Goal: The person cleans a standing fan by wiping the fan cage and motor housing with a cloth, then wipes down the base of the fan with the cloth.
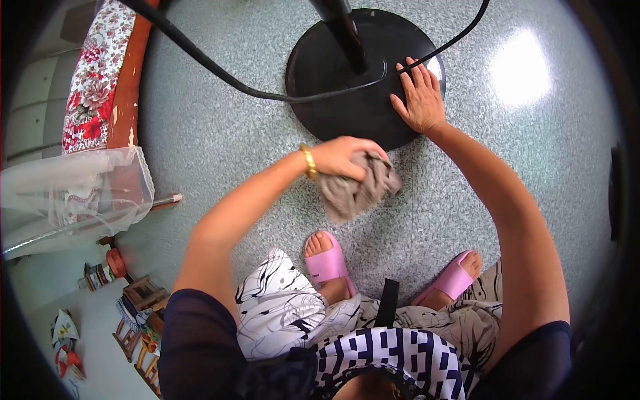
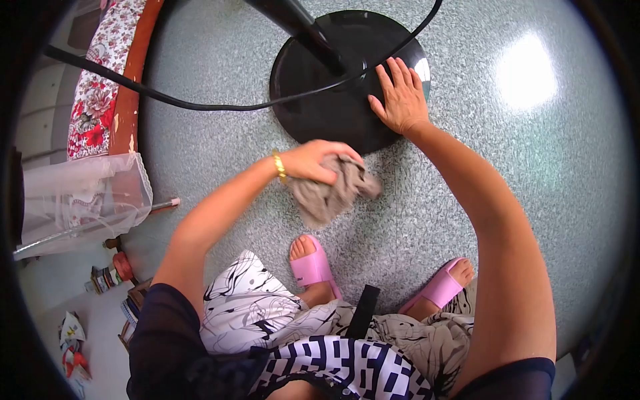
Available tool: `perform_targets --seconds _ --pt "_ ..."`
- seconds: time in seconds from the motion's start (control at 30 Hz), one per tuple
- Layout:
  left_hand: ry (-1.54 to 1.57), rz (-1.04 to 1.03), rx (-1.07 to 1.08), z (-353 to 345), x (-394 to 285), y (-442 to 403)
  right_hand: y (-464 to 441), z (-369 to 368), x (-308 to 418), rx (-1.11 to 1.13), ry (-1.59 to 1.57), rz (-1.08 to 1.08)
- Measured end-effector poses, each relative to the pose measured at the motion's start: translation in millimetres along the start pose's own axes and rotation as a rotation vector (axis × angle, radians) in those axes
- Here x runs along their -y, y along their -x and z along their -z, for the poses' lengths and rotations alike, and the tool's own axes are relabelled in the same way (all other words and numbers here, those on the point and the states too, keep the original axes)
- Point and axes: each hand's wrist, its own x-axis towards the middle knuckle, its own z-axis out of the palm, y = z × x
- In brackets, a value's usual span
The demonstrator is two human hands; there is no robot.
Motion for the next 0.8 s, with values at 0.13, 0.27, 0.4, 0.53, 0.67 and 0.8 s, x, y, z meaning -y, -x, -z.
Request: perform_targets --seconds 0.13,0.27,0.4,0.53,0.67,0.8 --pt "0.285 0.157 -0.338 64.9 41.3 39.3 0.6 0.0 0.0 -0.019 -0.02 0.001" --pt "0.674 0.228 -0.691 122.1 80.7 49.3 -0.2 0.2 0.2 -0.024 -0.023 -0.001" --pt "-0.478 0.311 -1.151 137.8 136.9 28.4 0.5 0.0 -0.9 -0.033 -0.037 0.005" --pt "-0.718 0.321 -1.31 106.4 99.7 -1.5 -0.7 -1.6 -0.3 -0.045 -0.031 -0.002" --pt "-0.964 0.314 -1.053 89.2 73.5 -9.7 1.3 -2.1 -1.2 -0.059 -0.033 0.003" --pt "-1.024 0.208 -1.057 116.6 105.6 -5.5 0.2 -2.0 -1.3 -0.066 -0.034 0.006"
